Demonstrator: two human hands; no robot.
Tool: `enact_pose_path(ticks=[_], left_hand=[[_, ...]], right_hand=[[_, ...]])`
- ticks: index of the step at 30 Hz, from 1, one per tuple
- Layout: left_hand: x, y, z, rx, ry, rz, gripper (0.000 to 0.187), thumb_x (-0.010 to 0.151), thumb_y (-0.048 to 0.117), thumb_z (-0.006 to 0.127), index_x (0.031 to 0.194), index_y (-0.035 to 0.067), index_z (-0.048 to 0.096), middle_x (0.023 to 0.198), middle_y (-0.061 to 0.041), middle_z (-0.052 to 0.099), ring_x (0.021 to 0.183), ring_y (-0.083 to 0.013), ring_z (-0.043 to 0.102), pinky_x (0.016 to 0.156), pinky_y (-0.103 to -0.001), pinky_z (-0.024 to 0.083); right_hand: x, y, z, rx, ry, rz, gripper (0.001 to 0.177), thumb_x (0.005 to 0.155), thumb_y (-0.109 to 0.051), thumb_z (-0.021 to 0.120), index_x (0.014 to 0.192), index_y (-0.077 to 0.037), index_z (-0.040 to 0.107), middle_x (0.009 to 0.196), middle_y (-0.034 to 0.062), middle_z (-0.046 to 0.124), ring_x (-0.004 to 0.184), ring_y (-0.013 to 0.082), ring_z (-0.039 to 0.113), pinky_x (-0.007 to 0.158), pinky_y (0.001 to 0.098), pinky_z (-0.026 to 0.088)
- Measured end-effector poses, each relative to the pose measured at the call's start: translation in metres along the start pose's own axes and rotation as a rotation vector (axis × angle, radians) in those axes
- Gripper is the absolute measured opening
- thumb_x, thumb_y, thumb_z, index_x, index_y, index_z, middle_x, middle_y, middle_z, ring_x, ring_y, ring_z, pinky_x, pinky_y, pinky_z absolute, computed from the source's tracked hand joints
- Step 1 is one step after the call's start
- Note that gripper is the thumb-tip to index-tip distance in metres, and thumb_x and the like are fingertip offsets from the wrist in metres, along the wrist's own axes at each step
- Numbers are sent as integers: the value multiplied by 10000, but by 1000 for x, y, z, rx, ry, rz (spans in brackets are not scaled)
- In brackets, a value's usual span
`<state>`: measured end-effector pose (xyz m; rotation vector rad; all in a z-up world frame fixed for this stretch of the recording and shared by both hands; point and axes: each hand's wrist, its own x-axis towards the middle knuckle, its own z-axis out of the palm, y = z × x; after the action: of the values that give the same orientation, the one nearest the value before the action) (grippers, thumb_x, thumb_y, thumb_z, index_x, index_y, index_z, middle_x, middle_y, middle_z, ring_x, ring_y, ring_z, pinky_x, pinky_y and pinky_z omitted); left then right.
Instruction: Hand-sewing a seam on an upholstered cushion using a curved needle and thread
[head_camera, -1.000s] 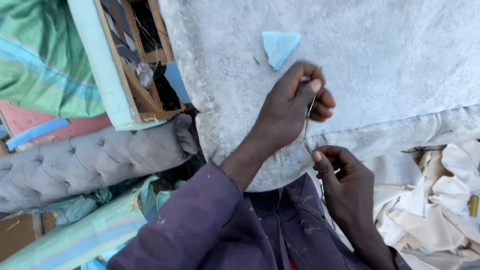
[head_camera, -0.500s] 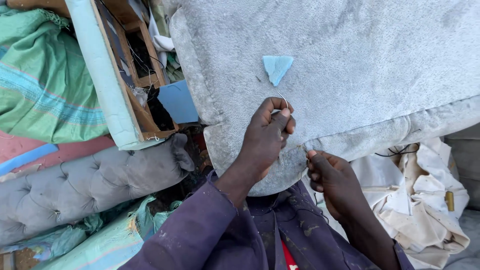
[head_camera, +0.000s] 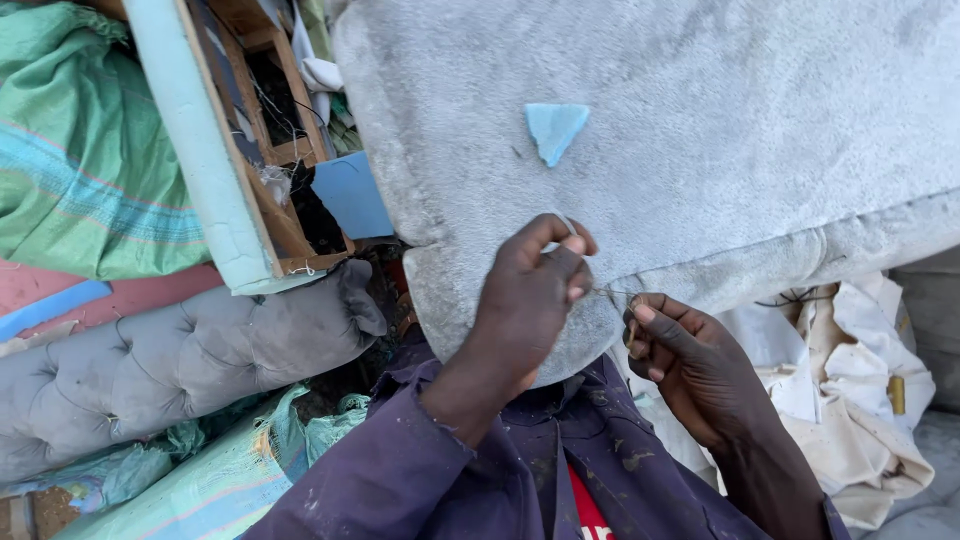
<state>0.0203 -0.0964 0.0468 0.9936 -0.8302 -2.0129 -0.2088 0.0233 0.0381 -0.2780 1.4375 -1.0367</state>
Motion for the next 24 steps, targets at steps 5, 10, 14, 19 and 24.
enact_pose_path(ticks=[5,10,14,19,24], left_hand=[[-6,-11,-19,-459,18,-178,171,1356,142,588,1257,68,705,823,4,478,635,-89,248,555,-323,191],[11,-24,-53,-750,55,-240,41,1293,149,665,1296,124,698,842,52,521,627,-44,329,553,-257,257],[15,-28,-64,-735,48,-217,74,1299,177,672,1336,127,711,857,45,538,624,-30,339,550,-255,254],[10,-11,-53,-662,103,-215,120,1334,181,633,1346,95,716,836,39,508,621,-58,316,543,-277,254],[7,-13,-40,-613,171,-224,133,1342,173,612,1308,87,707,823,36,500,632,-67,268,543,-283,223]], right_hand=[[-6,1,8,242,-38,81,109,1193,-148,795,1224,-54,749,1003,27,650,857,123,597,574,253,368],[-12,8,6,600,-247,141,57,1242,-111,727,1239,-63,696,1068,23,583,864,114,545,606,242,404],[-19,0,14,731,-420,184,136,1237,-122,724,1192,-86,600,1054,34,511,860,134,511,629,262,414],[-28,-7,14,452,-331,88,123,1230,-97,748,1197,-29,651,1013,48,537,854,150,542,618,274,416],[-26,-7,30,-348,108,-55,243,1154,-169,871,1349,-26,891,892,124,772,770,193,702,631,331,499]])
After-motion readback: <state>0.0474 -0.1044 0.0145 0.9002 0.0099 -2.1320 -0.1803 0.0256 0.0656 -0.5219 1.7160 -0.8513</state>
